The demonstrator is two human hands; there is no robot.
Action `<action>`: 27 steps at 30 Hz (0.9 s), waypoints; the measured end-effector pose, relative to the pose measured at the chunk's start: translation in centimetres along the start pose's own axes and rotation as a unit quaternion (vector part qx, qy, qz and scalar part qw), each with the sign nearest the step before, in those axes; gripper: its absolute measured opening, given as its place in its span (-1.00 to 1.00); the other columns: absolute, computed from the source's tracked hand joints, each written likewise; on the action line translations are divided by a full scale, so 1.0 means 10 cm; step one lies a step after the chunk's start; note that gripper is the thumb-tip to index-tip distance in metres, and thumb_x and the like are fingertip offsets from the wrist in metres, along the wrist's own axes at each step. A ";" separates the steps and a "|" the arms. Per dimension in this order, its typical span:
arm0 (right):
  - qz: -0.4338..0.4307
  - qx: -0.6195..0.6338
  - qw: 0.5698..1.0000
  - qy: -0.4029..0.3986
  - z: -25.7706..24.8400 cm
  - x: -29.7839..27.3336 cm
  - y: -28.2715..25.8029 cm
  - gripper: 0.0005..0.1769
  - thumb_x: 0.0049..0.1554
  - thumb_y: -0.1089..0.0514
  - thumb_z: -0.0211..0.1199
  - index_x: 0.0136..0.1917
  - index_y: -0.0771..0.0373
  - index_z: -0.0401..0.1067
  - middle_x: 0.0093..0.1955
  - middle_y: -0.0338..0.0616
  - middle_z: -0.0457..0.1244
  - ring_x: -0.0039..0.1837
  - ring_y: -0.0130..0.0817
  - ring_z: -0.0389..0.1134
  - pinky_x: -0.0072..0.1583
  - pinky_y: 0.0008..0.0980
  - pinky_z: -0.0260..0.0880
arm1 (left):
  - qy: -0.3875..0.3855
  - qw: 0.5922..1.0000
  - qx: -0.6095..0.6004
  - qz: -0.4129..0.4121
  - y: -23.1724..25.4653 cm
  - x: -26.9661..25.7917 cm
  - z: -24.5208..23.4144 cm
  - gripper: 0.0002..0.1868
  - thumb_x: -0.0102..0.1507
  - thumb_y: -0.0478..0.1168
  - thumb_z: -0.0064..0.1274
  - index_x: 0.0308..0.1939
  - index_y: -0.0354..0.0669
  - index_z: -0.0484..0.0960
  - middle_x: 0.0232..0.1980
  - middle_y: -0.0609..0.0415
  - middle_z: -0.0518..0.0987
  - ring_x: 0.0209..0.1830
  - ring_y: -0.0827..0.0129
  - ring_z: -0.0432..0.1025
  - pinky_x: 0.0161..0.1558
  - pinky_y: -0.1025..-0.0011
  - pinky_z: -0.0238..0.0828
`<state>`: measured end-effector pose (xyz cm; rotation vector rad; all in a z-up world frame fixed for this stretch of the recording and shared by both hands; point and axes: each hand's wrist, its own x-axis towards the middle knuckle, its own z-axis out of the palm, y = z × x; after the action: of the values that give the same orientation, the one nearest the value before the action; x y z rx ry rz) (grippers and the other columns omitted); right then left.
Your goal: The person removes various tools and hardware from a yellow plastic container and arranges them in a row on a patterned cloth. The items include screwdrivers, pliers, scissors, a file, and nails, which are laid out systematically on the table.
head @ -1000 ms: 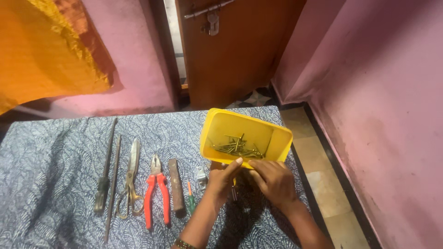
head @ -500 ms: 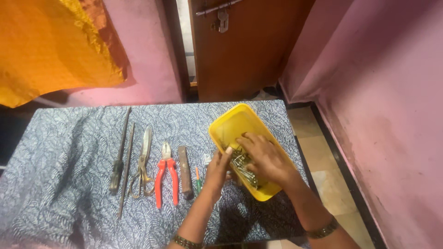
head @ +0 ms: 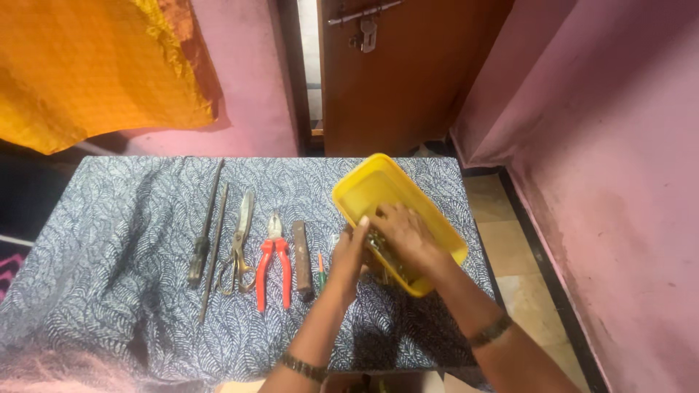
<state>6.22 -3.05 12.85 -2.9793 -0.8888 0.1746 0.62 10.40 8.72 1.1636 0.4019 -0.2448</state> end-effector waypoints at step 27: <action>-0.050 0.103 0.993 0.028 0.90 2.21 0.06 -0.70 -0.04 0.08 0.38 0.01 -0.01 0.51 0.08 -0.04 0.32 0.17 0.06 0.36 0.14 0.00 0.39 | 0.076 0.983 -0.166 -0.029 -0.12 1.94 -1.05 -0.58 0.36 -0.07 -0.23 0.24 -0.12 0.42 0.00 -0.01 0.61 -0.16 0.18 0.57 -0.21 0.29 0.61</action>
<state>23.81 8.51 1.72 -2.7297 -0.9491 0.1671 15.81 20.04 -4.16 0.8445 0.5888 -0.1320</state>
